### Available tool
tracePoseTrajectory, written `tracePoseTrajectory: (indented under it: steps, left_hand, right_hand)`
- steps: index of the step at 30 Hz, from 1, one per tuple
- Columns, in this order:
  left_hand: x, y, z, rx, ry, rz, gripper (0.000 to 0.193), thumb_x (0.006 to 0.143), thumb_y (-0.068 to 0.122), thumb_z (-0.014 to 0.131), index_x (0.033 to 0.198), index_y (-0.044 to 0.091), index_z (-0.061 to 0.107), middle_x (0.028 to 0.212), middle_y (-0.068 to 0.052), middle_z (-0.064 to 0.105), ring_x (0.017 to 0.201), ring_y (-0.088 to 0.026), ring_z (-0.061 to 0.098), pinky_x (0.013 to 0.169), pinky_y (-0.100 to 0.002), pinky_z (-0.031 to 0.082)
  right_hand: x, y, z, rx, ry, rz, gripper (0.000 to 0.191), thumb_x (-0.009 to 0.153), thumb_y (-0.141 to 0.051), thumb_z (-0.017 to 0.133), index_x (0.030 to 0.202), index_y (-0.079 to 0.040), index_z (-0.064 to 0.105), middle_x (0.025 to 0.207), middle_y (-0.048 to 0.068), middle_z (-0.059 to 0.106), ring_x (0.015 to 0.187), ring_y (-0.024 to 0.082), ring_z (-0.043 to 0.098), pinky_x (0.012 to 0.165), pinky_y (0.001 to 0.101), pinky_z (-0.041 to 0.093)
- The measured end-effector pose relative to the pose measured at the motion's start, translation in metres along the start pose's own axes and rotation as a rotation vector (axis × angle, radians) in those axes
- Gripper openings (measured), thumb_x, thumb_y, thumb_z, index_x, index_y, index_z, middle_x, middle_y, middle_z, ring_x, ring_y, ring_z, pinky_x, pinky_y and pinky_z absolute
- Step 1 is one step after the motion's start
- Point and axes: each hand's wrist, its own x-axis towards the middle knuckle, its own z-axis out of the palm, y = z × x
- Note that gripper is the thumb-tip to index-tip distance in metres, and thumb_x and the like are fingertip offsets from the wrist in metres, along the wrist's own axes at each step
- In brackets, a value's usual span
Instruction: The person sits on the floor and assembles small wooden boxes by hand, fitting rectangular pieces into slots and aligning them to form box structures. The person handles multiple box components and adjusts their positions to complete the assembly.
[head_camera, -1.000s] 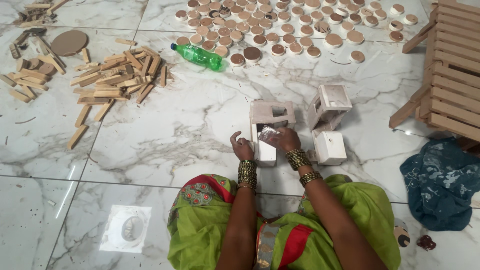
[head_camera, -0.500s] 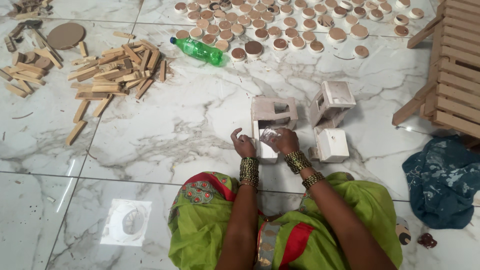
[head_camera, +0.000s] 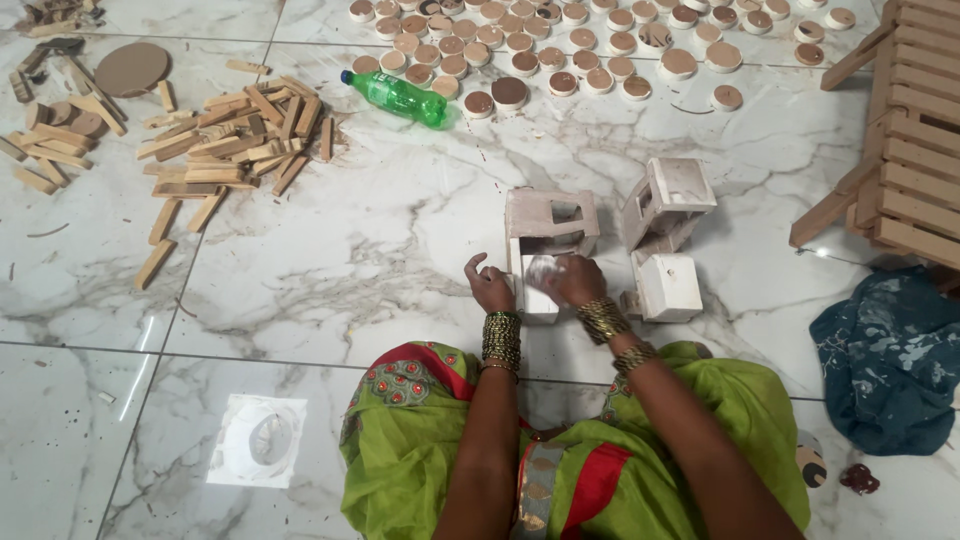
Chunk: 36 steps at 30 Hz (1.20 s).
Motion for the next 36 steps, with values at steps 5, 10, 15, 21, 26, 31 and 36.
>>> tracePoseTrajectory:
  steps: [5,10,15,21,26,31,36]
  left_hand:
    - [0.001,-0.002,0.002,0.034,0.022,0.033,0.034,0.089,-0.003,0.051,0.12,0.006,0.058,0.066,0.002,0.052,0.058,-0.01,0.049,0.057,-0.027,0.044]
    - [0.003,-0.001,0.001,0.06,0.011,0.053,0.033,0.089,-0.003,0.051,0.12,0.007,0.058,0.065,0.001,0.051,0.058,-0.01,0.048,0.058,-0.027,0.043]
    - [0.002,-0.001,0.0,0.044,0.01,0.032,0.033,0.09,-0.004,0.049,0.12,0.006,0.058,0.064,0.001,0.049,0.057,-0.011,0.045,0.056,-0.029,0.041]
    - [0.002,0.0,0.0,0.087,0.015,0.087,0.031,0.09,-0.003,0.051,0.119,0.006,0.059,0.065,0.001,0.05,0.058,-0.011,0.047,0.057,-0.029,0.042]
    - [0.003,0.0,0.0,0.094,0.016,0.082,0.032,0.089,-0.002,0.051,0.119,0.006,0.059,0.066,0.001,0.051,0.059,-0.01,0.049,0.059,-0.028,0.045]
    - [0.003,-0.001,0.001,0.06,0.006,0.049,0.032,0.09,-0.001,0.051,0.119,0.007,0.058,0.063,0.001,0.049,0.056,-0.012,0.045,0.056,-0.03,0.041]
    - [0.003,-0.003,0.002,0.086,0.033,0.086,0.033,0.088,-0.002,0.051,0.118,0.006,0.06,0.064,0.001,0.05,0.057,-0.01,0.046,0.056,-0.029,0.042]
  right_hand:
    - [-0.006,0.012,-0.005,-0.154,-0.027,-0.095,0.032,0.09,-0.028,0.08,0.119,-0.018,0.071,0.098,0.01,0.078,0.08,0.025,0.074,0.073,0.041,0.059]
    - [-0.016,0.016,0.001,0.073,0.36,-0.558,0.033,0.071,0.002,0.073,0.097,-0.019,0.07,0.115,-0.001,0.081,0.109,0.023,0.069,0.1,0.0484,0.043]
    - [-0.032,0.016,0.019,-0.205,0.453,-0.594,0.053,0.069,0.003,0.071,0.119,-0.015,0.07,0.111,0.003,0.074,0.115,0.028,0.061,0.105,0.0475,0.037]
    - [-0.044,0.02,0.034,-0.295,0.395,-0.647,0.048,0.077,0.003,0.065,0.122,-0.013,0.069,0.122,0.01,0.072,0.11,0.029,0.064,0.1,0.0462,0.042]
    - [-0.046,0.028,0.033,0.072,0.241,-0.44,0.05,0.086,0.008,0.058,0.125,-0.02,0.07,0.138,0.007,0.067,0.126,0.023,0.065,0.104,0.0375,0.053]
    - [-0.05,0.037,0.031,-0.076,0.322,-0.525,0.058,0.063,0.004,0.068,0.12,-0.008,0.066,0.137,0.017,0.061,0.129,0.031,0.056,0.109,0.0577,0.034]
    - [-0.057,0.035,0.038,-0.393,0.455,-0.663,0.058,0.074,0.005,0.063,0.131,-0.005,0.063,0.135,0.014,0.062,0.119,0.028,0.06,0.106,0.049,0.042]
